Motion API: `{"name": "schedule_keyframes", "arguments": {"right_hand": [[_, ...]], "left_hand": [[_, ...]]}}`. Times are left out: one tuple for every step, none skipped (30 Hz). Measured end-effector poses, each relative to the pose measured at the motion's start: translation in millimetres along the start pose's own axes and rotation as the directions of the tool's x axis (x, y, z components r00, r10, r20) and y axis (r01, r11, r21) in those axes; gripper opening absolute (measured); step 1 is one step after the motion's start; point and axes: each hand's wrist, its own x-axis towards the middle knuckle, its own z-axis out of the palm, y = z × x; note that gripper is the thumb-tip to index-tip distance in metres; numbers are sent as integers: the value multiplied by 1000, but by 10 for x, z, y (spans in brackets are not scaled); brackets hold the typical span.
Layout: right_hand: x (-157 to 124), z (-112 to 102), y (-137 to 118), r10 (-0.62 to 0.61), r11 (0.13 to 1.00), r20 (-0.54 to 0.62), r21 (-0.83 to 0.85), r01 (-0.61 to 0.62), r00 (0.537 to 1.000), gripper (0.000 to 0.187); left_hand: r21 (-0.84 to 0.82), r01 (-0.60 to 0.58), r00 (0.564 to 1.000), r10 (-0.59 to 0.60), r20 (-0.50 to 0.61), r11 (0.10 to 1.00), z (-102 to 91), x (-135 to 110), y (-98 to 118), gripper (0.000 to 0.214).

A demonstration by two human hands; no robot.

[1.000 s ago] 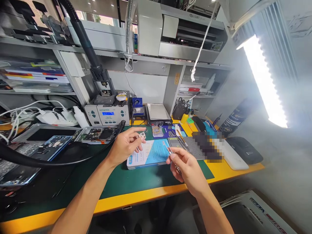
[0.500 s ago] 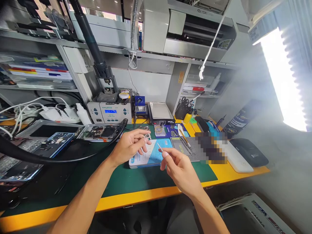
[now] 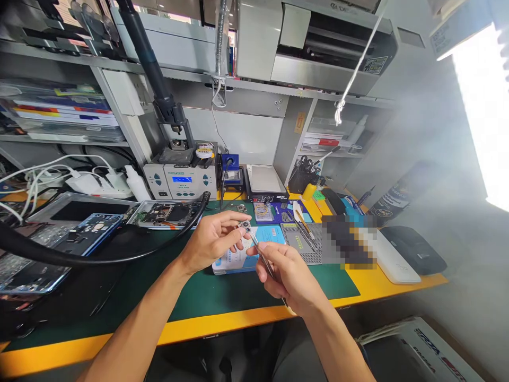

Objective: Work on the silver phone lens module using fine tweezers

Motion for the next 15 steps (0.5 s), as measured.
{"name": "schedule_keyframes", "arguments": {"right_hand": [[-2,5,3,3,1000,2,7,-3,1000,33],[-3,10,5,3,1000,1,12,-3,1000,33],[-5,14,7,1,1000,1,15,-1,1000,33],[-6,16,8,-3,1000,1,18,2,1000,33],[-8,18,8,-6,1000,0,19,6,1000,33],[-10,18,8,-8,1000,0,19,8,1000,33],[-12,18,7,-8,1000,1,19,8,1000,33],[-14,18,6,-7,1000,2,19,7,1000,33],[-16,18,5,-5,1000,5,18,5,1000,33],[-18,19,3,-3,1000,8,17,3,1000,33],[-18,19,1,0,1000,12,17,-1,1000,33],[-17,20,-2,3,1000,15,17,-3,1000,33],[-15,21,-4,5,1000,17,18,-5,1000,33],[-12,22,-7,8,1000,20,19,-8,1000,33],[-9,22,-9,10,1000,22,22,-10,1000,33]], "left_hand": [[1,-6,1000,6,-3,1000,4,-3,3,33],[2,-12,1000,12,-6,1000,7,-7,7,33],[2,-18,1000,18,-7,1000,10,-10,10,33],[2,-24,1000,24,-8,1000,11,-13,14,32],[1,-28,1000,28,-7,1000,12,-16,17,32],[-1,-32,999,32,-4,999,11,-19,20,32],[-3,-34,999,34,-1,999,10,-20,22,32],[-5,-35,999,35,3,999,8,-22,24,32],[-8,-37,999,37,8,999,6,-23,25,32],[-9,-38,999,38,13,999,4,-24,26,31],[-12,-39,999,39,19,999,3,-25,26,31],[-14,-41,999,41,25,999,2,-27,26,31],[-18,-43,999,44,31,999,2,-28,25,30],[-21,-44,998,45,37,999,2,-30,24,30],[-25,-44,998,45,43,999,3,-32,23,30]]}}
